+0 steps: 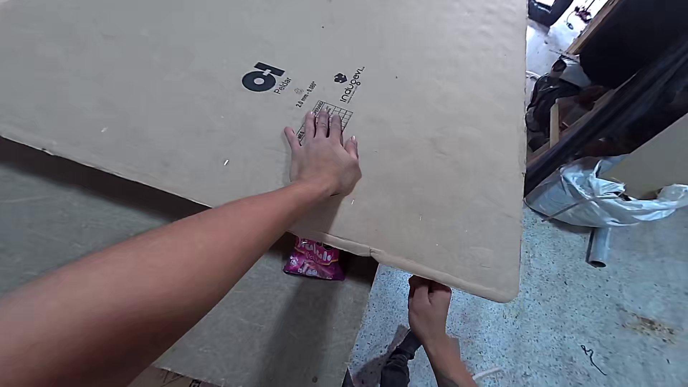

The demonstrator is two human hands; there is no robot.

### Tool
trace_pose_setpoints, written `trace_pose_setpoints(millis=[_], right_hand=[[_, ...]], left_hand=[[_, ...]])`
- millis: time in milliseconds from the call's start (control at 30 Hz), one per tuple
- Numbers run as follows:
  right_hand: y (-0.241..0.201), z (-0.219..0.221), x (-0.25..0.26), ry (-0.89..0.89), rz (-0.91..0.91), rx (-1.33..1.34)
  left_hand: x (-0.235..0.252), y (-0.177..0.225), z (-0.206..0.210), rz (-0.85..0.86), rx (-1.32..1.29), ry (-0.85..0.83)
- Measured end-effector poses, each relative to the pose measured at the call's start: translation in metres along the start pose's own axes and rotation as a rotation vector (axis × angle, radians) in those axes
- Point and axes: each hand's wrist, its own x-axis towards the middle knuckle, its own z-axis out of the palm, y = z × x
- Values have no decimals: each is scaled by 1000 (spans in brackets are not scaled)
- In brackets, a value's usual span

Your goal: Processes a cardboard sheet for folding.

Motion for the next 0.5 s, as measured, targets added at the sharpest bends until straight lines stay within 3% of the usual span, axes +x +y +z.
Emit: trace_pose_setpoints(millis=[333,500], right_hand=[[-2,-4,-62,-92,-43,31],[-4,-27,-128,-57,-21,-6]], left_hand=[[-1,-3,1,2,-6,8],[-1,-3,2,14,-8,3]])
